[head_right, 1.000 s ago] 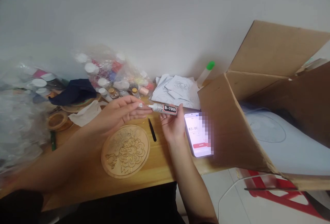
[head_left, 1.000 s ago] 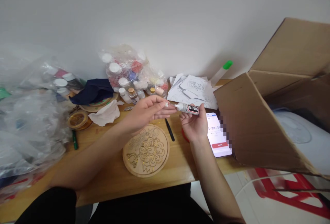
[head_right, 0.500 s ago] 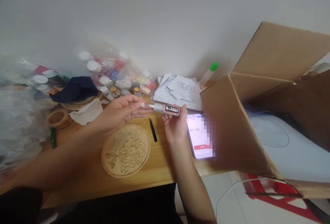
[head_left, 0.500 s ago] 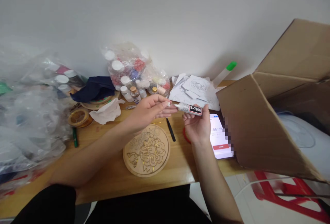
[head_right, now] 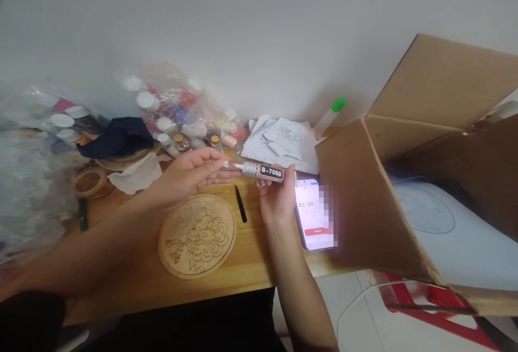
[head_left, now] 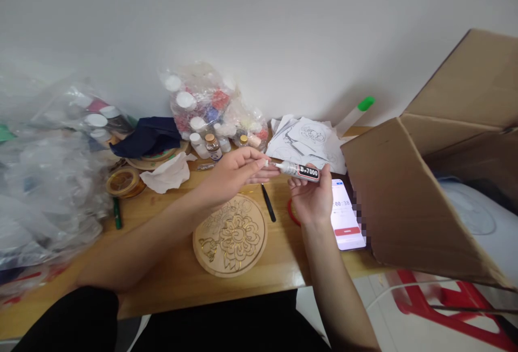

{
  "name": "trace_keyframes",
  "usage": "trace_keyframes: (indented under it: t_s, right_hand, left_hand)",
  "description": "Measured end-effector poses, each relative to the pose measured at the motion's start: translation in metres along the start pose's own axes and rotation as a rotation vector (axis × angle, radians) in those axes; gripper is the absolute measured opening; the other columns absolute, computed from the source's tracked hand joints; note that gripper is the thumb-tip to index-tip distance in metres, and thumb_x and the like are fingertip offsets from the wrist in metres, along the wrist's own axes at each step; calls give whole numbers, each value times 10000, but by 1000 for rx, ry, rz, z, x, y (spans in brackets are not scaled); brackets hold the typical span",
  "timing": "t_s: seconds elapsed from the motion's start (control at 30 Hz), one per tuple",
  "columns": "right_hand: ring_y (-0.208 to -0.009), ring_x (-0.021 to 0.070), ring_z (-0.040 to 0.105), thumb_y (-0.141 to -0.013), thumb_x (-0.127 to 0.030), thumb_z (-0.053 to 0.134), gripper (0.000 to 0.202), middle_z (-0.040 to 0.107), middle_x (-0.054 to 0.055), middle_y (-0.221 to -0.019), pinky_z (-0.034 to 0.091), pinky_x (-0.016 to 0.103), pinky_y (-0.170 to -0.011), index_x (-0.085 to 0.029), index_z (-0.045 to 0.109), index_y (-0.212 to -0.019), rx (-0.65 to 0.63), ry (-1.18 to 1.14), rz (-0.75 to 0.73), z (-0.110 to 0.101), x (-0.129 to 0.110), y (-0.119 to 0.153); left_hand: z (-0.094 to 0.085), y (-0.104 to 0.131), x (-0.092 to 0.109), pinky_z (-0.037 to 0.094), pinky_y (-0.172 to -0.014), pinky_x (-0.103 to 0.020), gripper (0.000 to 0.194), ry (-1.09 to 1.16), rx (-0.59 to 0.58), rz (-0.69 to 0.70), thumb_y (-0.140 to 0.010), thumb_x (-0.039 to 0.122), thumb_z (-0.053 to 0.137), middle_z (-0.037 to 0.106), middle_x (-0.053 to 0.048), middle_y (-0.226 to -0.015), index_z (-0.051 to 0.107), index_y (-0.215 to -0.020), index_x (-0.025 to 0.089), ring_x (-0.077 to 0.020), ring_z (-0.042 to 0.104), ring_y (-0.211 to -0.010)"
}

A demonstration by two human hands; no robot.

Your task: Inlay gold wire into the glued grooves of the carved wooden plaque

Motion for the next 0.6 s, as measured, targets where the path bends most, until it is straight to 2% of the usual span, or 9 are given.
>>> trace_keyframes:
  t_s: [0.2, 0.43, 0.6]
  right_hand:
    - [-421, 79, 408, -1021, -461, 279, 576, 387, -45, -427, 377, 195, -465, -187, 565, -603, 23, 14, -35, 1, -2, 1]
    - [-435, 79, 414, -902, -577, 532, 485, 400, -59, -433, 376, 203, -469, -195, 557, -605, 10, 59, -123, 0, -2, 0]
    - [-437, 77, 421, -808, -614, 623, 457, 410, -66, -432, 371, 208, -469, -197, 577, -627, -5, 99, -178, -2, 0, -1]
  left_hand:
    - [-2, -2, -2, 565, -912, -340, 41, -55, 22, 34, -917, 193, 516, 740, -65, -1004, 532, -906, 157, -170, 728, -957]
    - [-7, -4, -4, 571, -897, -331, 47, -196, 34, 113, -909, 182, 499, 735, -47, -951, 538, -924, 161, -161, 722, -954]
    - [-9, -5, -7, 582, -889, -370, 57, -228, 35, 176, -905, 221, 526, 730, -38, -911, 555, -926, 178, -181, 723, -947]
Point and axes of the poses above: each hand's wrist, its own y-axis away from the middle knuckle, its own z-axis out of the palm, x = y × z, the point moved 2 cm from there along -y, towards the middle knuckle
